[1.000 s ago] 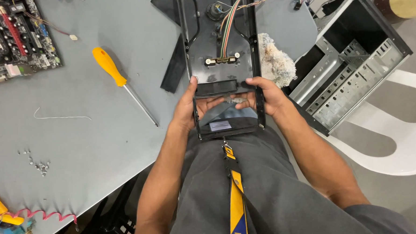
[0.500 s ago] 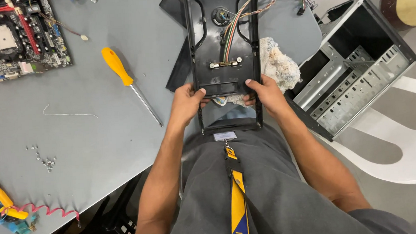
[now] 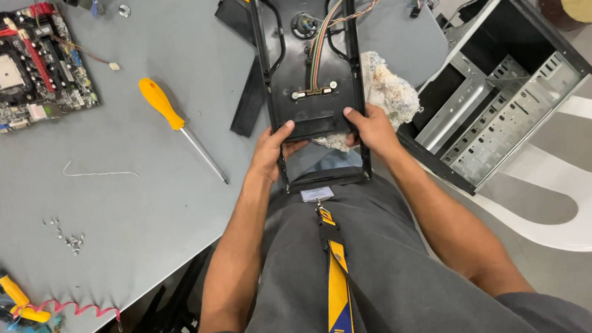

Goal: The person is attempting to snap a plastic drive bay cover or similar component into the front panel of a desktop computer case.

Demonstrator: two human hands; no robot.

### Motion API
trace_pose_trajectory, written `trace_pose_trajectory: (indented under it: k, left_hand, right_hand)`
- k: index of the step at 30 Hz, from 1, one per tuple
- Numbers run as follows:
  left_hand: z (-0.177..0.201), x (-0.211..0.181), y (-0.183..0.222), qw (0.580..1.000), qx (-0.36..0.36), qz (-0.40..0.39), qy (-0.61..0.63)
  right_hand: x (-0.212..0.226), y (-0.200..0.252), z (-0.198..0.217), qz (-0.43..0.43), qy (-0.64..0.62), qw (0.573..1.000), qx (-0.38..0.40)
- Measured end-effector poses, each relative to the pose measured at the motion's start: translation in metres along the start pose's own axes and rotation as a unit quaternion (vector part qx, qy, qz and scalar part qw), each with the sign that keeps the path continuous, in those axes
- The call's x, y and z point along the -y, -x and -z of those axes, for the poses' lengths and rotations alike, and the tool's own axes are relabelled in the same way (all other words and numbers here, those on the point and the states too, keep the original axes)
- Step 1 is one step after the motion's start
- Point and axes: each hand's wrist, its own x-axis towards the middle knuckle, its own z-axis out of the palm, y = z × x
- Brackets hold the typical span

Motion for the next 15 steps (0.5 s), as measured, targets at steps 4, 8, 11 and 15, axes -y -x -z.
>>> trace_pose_trajectory:
  k: [4, 8, 11, 15]
  left_hand:
    - [0.000, 0.004, -0.002, 1.000, 0.011, -0.005, 0.025]
    - [-0.028, -0.015, 0.020, 0.999, 0.004, -0.023, 0.046]
    - [-0.021, -0.006, 0.019, 0.997, -0.045, -0.063, -0.003]
    - [-0.013, 0.000, 0.017, 0.993, -0.062, -0.095, -0.024]
  right_hand:
    - [0.006, 0.005, -0.003, 0.012, 0.013, 1.000, -0.014]
    - [0.002, 0.001, -0.004, 0.026, 0.020, 0.999, -0.021]
    - [0.009, 0.015, -0.010, 0.091, 0.151, 0.983, -0.050]
    - [-0.014, 0.008, -0.008, 0.434, 0.314, 0.829, -0.162]
